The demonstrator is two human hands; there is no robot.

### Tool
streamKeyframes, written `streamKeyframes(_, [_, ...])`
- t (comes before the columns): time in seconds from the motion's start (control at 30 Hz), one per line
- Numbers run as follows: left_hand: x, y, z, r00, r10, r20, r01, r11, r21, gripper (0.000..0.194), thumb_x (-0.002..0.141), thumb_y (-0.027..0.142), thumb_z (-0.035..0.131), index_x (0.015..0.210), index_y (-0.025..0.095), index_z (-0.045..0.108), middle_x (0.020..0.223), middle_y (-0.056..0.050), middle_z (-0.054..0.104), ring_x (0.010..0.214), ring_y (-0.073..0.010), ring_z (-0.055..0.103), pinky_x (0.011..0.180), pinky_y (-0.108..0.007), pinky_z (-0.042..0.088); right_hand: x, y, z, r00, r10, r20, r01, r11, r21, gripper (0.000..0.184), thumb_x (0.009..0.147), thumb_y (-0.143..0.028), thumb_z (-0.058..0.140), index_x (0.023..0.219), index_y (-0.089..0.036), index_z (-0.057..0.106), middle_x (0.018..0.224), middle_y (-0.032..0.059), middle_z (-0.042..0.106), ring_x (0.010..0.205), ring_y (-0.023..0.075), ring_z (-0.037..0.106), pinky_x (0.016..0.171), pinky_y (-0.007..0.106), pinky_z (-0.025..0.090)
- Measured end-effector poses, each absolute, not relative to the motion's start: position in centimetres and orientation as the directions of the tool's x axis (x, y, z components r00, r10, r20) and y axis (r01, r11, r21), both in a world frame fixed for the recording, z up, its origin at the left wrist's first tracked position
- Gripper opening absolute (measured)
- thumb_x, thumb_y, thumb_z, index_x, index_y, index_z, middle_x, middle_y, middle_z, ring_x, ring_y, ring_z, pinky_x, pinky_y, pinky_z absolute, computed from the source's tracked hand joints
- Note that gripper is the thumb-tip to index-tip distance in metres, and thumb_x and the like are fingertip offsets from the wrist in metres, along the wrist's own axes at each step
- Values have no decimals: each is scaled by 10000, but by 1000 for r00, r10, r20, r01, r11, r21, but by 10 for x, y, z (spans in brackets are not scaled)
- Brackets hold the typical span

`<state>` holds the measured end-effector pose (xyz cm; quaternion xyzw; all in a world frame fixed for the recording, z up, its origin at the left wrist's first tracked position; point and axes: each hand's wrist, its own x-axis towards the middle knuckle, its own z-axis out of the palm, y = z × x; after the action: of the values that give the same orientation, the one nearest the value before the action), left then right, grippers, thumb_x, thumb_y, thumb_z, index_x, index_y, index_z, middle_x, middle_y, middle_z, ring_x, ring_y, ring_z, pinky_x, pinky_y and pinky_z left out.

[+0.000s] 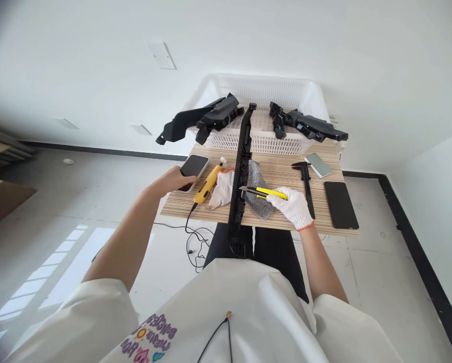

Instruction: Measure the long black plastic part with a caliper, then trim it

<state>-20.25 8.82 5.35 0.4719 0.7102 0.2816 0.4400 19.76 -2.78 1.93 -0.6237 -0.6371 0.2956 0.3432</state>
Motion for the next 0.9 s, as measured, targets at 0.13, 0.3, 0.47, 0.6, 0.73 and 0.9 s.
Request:
streamKeyframes(0.13, [-213, 85, 51, -114, 937, -329, 119, 341, 932, 303, 750, 440, 816, 770, 201, 631, 645, -15, 632, 577, -162, 617, 463, -237, 448, 198, -27, 18, 1, 999, 48, 574, 39, -818, 370, 876, -549, 722, 986, -209, 819, 878, 37, 818, 795, 210, 733, 743, 314, 559])
streamKeyframes(0.3, [-210, 72, 40, -148, 965, -217, -265, 173, 949, 378, 906, 573, 707, 910, 199, 652, 820, -26, 714, 675, -93, 672, 519, -132, 518, 199, -26, 14, 53, 998, 40, 581, 2, -814, 392, 824, -565, 755, 984, -211, 813, 946, 64, 829, 860, 245, 750, 779, 350, 577])
streamKeyframes(0.47, [-209, 57, 30, -46, 990, -131, -502, 91, 860, 468, 925, 508, 708, 1268, 190, 697, 1264, -123, 778, 1239, -236, 740, 692, -141, 640, 197, -26, 18, 61, 998, 29, 591, -12, -807, 359, 830, -543, 741, 951, -215, 822, 914, 71, 821, 829, 234, 743, 766, 350, 576])
streamKeyframes(0.6, [-206, 54, 24, 2, 988, -152, -466, 136, 874, 692, 808, 132, 744, 1483, 188, 601, 1364, -143, 759, 1351, -289, 696, 660, -103, 626, 197, -27, 19, 69, 997, 25, 590, -20, -807, 344, 822, -519, 751, 958, -212, 828, 908, 69, 819, 828, 227, 745, 763, 336, 574])
streamKeyframes(0.73, [-200, 56, 21, -67, 981, -181, -473, 128, 872, 533, 856, 130, 705, 1387, 141, 660, 1257, -149, 802, 1218, -284, 772, 702, -154, 662, 198, -26, 18, 68, 998, 12, 587, -30, -809, 339, 827, -514, 747, 963, -215, 832, 898, 56, 822, 809, 222, 744, 734, 326, 572])
streamKeyframes(0.9, [-196, 54, 24, -55, 981, -189, -559, 126, 820, 442, 1042, 466, 499, 1241, 139, 719, 1215, -141, 803, 1091, -290, 809, 583, -234, 675, 198, -26, 18, 74, 997, 12, 593, -34, -805, 355, 819, -520, 746, 972, -213, 836, 910, 66, 823, 833, 238, 756, 749, 341, 576])
